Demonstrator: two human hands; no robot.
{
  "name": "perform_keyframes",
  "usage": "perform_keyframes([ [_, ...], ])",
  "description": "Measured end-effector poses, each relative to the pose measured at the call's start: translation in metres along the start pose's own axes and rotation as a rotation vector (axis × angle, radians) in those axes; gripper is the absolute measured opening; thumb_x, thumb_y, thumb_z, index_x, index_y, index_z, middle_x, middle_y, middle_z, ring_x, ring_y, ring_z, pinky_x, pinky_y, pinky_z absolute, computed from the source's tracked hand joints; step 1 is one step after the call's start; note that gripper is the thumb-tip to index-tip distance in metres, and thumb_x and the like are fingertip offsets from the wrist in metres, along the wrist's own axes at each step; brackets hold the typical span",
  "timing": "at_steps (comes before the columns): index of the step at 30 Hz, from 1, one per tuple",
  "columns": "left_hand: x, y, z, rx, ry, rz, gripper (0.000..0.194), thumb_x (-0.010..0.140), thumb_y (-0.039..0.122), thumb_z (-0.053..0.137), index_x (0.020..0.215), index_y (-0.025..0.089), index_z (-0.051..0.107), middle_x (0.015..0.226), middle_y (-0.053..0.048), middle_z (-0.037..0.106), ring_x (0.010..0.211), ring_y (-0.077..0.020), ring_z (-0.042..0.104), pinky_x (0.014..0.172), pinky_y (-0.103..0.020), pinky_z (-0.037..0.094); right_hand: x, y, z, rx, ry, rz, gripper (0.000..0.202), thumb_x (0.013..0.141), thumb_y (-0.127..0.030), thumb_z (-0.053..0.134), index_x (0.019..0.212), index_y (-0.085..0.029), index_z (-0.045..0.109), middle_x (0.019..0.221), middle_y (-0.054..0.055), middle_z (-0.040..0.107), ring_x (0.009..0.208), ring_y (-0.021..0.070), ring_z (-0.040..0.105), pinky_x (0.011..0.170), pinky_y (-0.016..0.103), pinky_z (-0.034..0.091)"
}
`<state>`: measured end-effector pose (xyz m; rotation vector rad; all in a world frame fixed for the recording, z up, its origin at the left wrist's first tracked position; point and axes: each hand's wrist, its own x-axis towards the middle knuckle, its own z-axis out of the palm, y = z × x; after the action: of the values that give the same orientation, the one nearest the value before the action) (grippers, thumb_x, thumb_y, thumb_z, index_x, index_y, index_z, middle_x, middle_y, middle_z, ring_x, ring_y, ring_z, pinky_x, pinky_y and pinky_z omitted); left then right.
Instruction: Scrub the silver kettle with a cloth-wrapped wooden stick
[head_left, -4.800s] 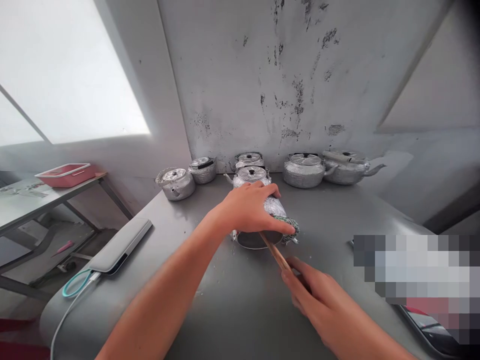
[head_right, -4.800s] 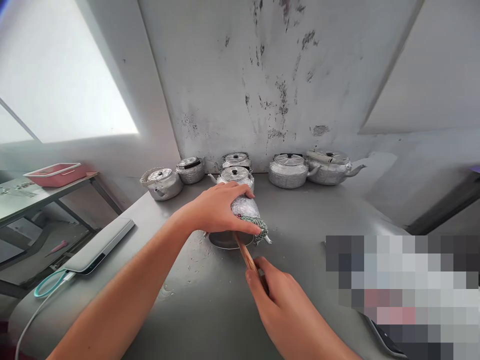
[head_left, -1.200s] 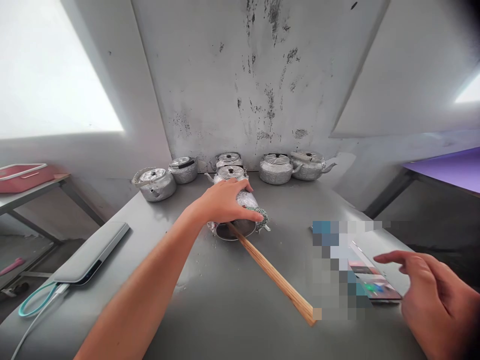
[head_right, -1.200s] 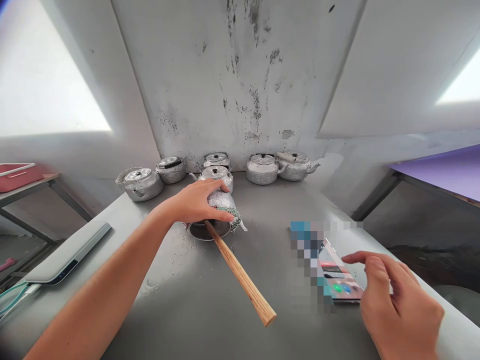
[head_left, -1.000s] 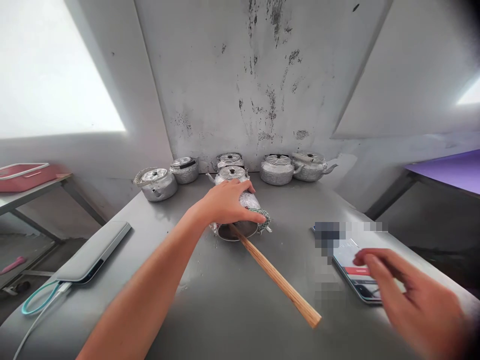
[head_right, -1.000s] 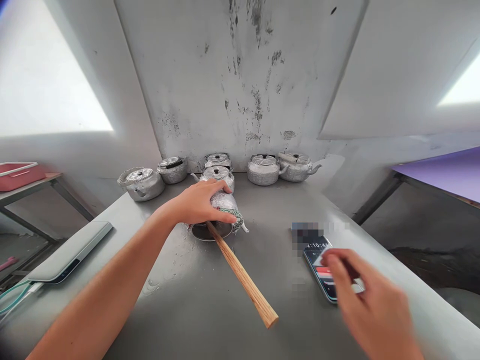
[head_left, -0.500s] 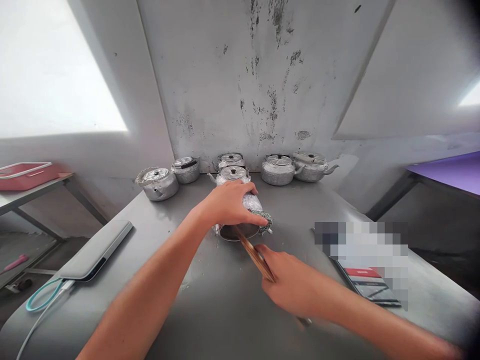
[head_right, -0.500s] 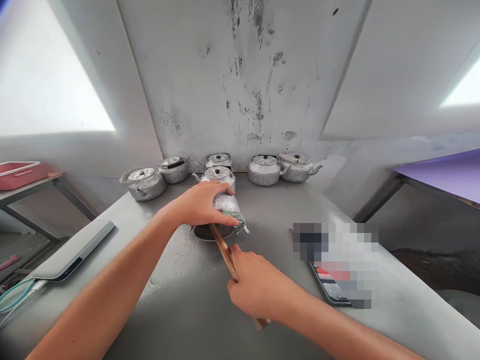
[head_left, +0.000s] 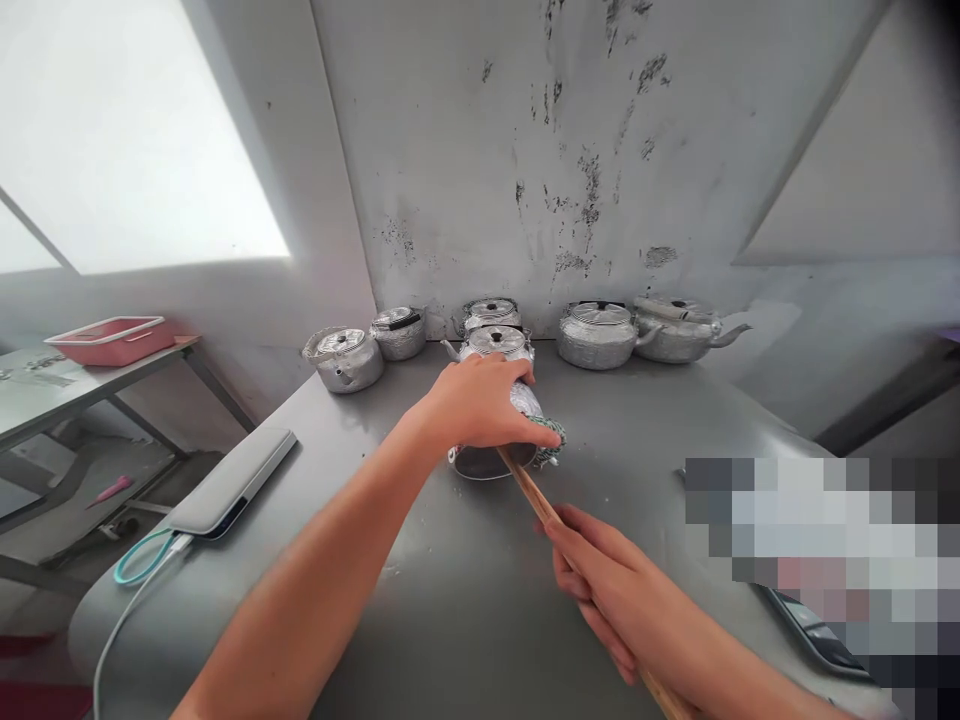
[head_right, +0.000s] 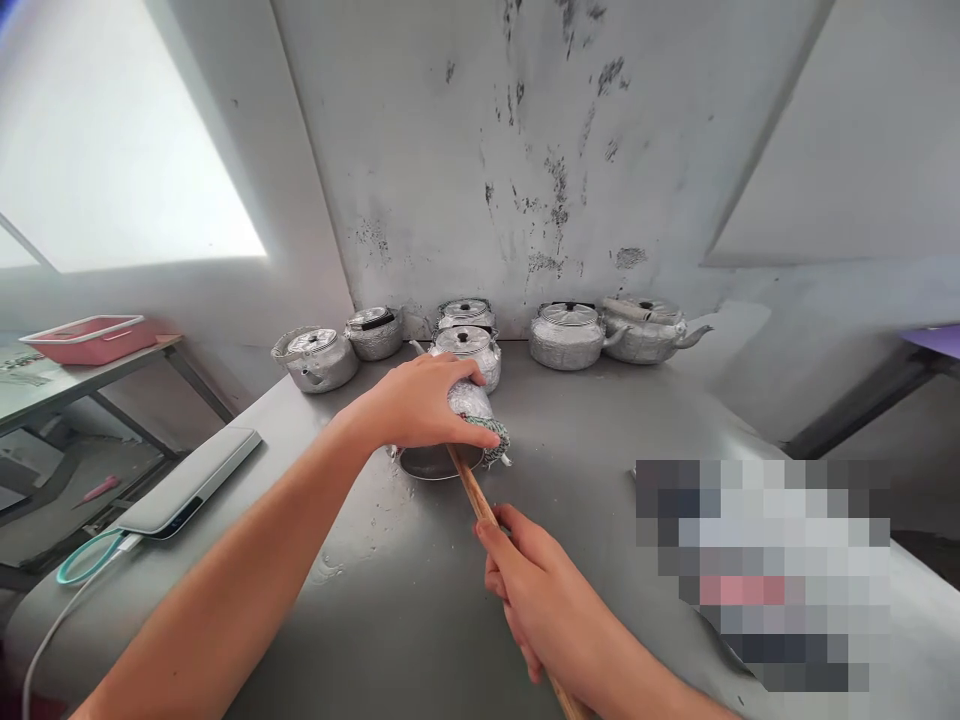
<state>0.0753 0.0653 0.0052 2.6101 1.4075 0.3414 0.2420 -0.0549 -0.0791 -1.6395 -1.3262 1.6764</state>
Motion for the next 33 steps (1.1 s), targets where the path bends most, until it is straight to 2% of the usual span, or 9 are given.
perform_keyframes([
  [6, 0.0, 0.0, 0.0, 0.003, -0.007, -0.017, 0.068, 0.071, 0.071, 0.062, 0.125, 0.029, 0.057, 0.121, -0.007, 0.061, 0.115, -0.0345, 0.053, 0.091, -0.043, 0.045, 0.004, -0.004, -0.001, 0.044, 0.015, 0.039, 0.036, 0.096, -0.06, 0.035, 0.101, -0.027, 0.047, 0.068, -0.01, 0.04, 0.035, 0.0043, 0.032, 0.033, 0.018, 0.035],
  [12, -0.003, -0.009, -0.006, -0.045, -0.077, 0.01, 0.072, 0.07, 0.06, 0.064, 0.136, 0.031, 0.055, 0.138, -0.008, 0.049, 0.124, -0.0334, 0.049, 0.089, -0.038, 0.05, 0.008, -0.003, -0.003, 0.051, 0.025, -0.026, 0.037, 0.096, -0.059, 0.038, 0.107, -0.025, 0.048, 0.066, -0.01, 0.041, 0.037, 0.0043, 0.032, 0.036, 0.019, 0.035],
  [17, 0.002, -0.015, -0.004, -0.072, -0.022, 0.066, 0.071, 0.071, 0.065, 0.066, 0.134, 0.033, 0.058, 0.131, -0.004, 0.055, 0.114, -0.0294, 0.057, 0.093, -0.036, 0.048, 0.009, -0.004, -0.003, 0.039, 0.007, -0.02, 0.039, 0.097, -0.059, 0.037, 0.107, -0.024, 0.049, 0.067, -0.01, 0.041, 0.037, 0.004, 0.03, 0.036, 0.019, 0.033],
  [21, 0.005, -0.015, 0.0, -0.068, 0.001, 0.071, 0.072, 0.07, 0.068, 0.066, 0.133, 0.035, 0.059, 0.135, -0.003, 0.054, 0.12, -0.0312, 0.053, 0.099, -0.039, 0.045, 0.008, -0.006, -0.003, 0.041, 0.072, -0.041, 0.037, 0.097, -0.057, 0.036, 0.108, -0.024, 0.049, 0.069, -0.01, 0.042, 0.039, 0.0044, 0.03, 0.037, 0.019, 0.034],
  [33, 0.006, -0.017, 0.002, -0.082, -0.024, 0.046, 0.078, 0.069, 0.076, 0.063, 0.136, 0.037, 0.056, 0.142, 0.0, 0.05, 0.127, -0.0311, 0.049, 0.098, -0.036, 0.045, 0.011, -0.008, -0.002, 0.047, 0.051, -0.051, 0.038, 0.097, -0.057, 0.039, 0.109, -0.023, 0.051, 0.068, -0.009, 0.043, 0.04, 0.0047, 0.031, 0.037, 0.02, 0.035],
])
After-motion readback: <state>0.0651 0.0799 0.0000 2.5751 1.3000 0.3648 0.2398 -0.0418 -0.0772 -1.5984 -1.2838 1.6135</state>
